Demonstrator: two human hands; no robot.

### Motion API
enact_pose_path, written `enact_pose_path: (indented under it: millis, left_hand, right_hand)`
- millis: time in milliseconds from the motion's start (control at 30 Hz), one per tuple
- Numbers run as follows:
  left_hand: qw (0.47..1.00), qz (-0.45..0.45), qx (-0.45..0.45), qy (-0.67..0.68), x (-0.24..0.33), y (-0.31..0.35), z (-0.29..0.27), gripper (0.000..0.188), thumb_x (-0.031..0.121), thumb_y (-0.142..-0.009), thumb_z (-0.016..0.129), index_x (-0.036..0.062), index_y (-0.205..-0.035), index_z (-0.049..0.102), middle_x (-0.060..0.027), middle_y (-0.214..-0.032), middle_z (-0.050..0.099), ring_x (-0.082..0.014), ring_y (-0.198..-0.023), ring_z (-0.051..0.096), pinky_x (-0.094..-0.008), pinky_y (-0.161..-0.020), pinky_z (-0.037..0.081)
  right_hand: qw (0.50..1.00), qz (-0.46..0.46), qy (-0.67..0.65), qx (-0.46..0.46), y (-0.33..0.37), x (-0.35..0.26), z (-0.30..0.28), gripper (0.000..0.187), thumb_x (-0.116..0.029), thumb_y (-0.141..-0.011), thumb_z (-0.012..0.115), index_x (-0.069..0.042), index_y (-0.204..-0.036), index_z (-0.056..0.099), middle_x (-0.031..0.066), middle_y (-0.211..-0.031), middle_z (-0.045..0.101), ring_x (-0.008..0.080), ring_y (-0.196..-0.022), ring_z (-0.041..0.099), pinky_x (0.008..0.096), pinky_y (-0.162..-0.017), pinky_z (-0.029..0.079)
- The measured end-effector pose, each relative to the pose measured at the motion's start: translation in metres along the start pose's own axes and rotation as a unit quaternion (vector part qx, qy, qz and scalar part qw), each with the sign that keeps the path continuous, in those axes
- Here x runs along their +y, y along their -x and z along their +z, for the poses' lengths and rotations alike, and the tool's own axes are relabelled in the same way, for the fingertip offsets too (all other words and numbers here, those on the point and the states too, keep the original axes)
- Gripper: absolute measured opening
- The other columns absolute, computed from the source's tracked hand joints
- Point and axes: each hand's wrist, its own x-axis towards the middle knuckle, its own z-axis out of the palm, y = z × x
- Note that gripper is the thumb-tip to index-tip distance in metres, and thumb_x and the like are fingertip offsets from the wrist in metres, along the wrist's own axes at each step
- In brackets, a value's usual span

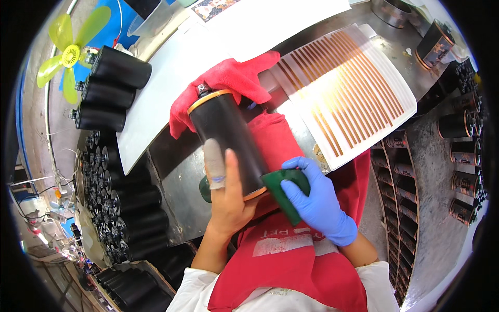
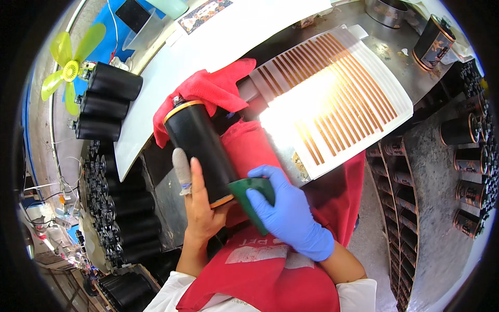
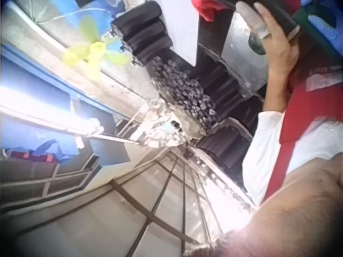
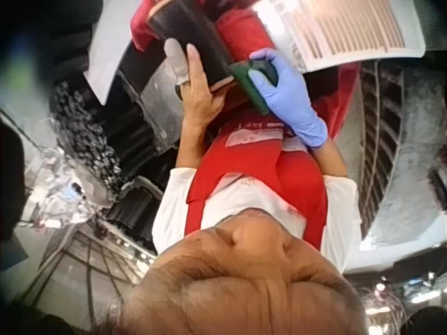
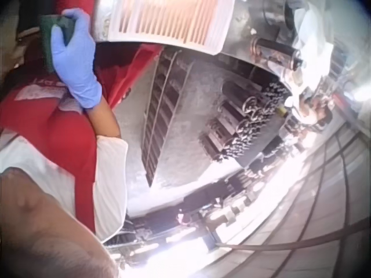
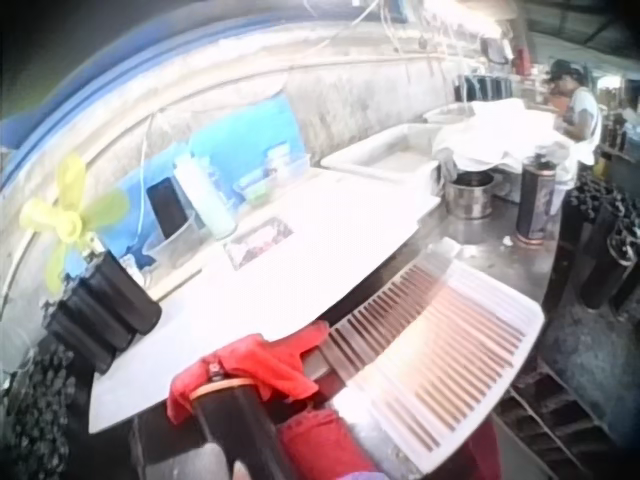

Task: The person applies printed labels and copper-colored strips to black cylindrical containers. They smooth the labels with a green tool, peel backing, and wipe the surfaces. Finished cylinders are placed on a nearby rack.

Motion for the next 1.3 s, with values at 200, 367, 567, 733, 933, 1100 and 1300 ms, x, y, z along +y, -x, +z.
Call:
enact_pose_path:
  millis: [200, 367, 567, 733, 933, 1100, 1300]
  left_hand:
    - [0.986, -0.085, 0.02, 0.142, -0.026, 0.037, 0.015, 0.105, 0.015, -0.073, 0.073, -0.0093, -0.14, -0.005, -0.0272, -0.136, 0.035, -0.0337, -0.125, 0.039, -0.0399, -0.102, 0.03]
    - [0.995, -0.006, 0.001, -0.098, 0.01, 0.003, -0.006, 0.105, 0.013, -0.073, 0.072, -0.01, -0.139, -0.005, -0.0228, -0.119, 0.053, -0.0319, -0.103, 0.057, -0.0363, -0.094, 0.04]
    - [0.982, -0.042, 0.041, 0.181, -0.016, 0.025, 0.013, 0.1, 0.007, -0.074, 0.07, -0.0092, -0.14, -0.004, -0.0215, -0.114, 0.055, -0.0321, -0.103, 0.056, -0.036, -0.097, 0.037]
    - [0.984, -0.041, 0.06, 0.162, -0.015, 0.028, 0.014, 0.105, 0.013, -0.07, 0.074, -0.0123, -0.139, -0.001, -0.03, -0.139, 0.029, -0.0397, -0.13, 0.032, -0.039, -0.106, 0.025]
    - [0.981, -0.02, 0.03, 0.189, -0.013, 0.018, 0.011, 0.099, 0.012, -0.075, 0.073, -0.0105, -0.139, 0.001, -0.023, -0.112, 0.058, -0.0374, -0.091, 0.063, -0.0347, -0.078, 0.049]
    - [0.945, -0.097, 0.003, 0.314, -0.034, 0.04, 0.021, 0.11, 0.011, -0.073, 0.074, -0.0064, -0.139, -0.012, -0.0227, -0.13, 0.045, -0.0335, -0.119, 0.048, -0.0367, -0.1, 0.035]
    - [0.925, -0.058, 0.051, 0.373, -0.026, 0.011, 0.003, 0.12, 0.014, -0.067, 0.081, -0.0025, -0.139, -0.014, -0.0198, -0.129, 0.044, -0.0301, -0.118, 0.048, -0.0374, -0.101, 0.034]
  right_hand:
    - [0.997, -0.027, 0.041, 0.052, 0.001, 0.018, -0.002, 0.026, -0.016, -0.085, 0.059, -0.008, -0.109, 0.052, 0.0142, -0.088, 0.063, 0.0271, -0.079, 0.066, 0.0326, -0.068, 0.051]
    - [0.994, -0.103, 0.032, 0.023, 0.006, -0.017, 0.005, 0.029, -0.016, -0.086, 0.06, -0.009, -0.113, 0.051, 0.0158, -0.088, 0.063, 0.028, -0.079, 0.066, 0.0319, -0.066, 0.051]
    - [0.997, -0.042, 0.031, 0.049, 0.003, 0.023, 0.0, 0.028, -0.018, -0.085, 0.061, -0.007, -0.11, 0.052, 0.0156, -0.087, 0.062, 0.027, -0.079, 0.065, 0.0325, -0.069, 0.05]
    - [0.997, -0.039, 0.028, 0.058, 0.006, 0.001, -0.006, 0.03, -0.017, -0.085, 0.062, -0.007, -0.111, 0.052, 0.0167, -0.089, 0.063, 0.028, -0.078, 0.066, 0.0326, -0.067, 0.051]
    - [0.993, -0.074, 0.069, 0.068, 0.005, 0.014, 0.005, 0.029, -0.015, -0.084, 0.062, -0.008, -0.111, 0.053, 0.0145, -0.088, 0.064, 0.0255, -0.075, 0.065, 0.0327, -0.066, 0.05]
    - [0.997, -0.039, -0.013, 0.059, 0.014, -0.001, 0.002, 0.03, -0.009, -0.081, 0.065, -0.004, -0.109, 0.054, 0.0111, -0.089, 0.061, 0.0148, -0.081, 0.06, 0.0281, -0.073, 0.048]
    - [0.998, 0.035, -0.03, 0.04, -0.032, 0.0, -0.032, 0.022, -0.008, -0.081, 0.062, -0.002, -0.101, 0.054, 0.0033, -0.085, 0.058, 0.0107, -0.08, 0.054, 0.0239, -0.072, 0.044]
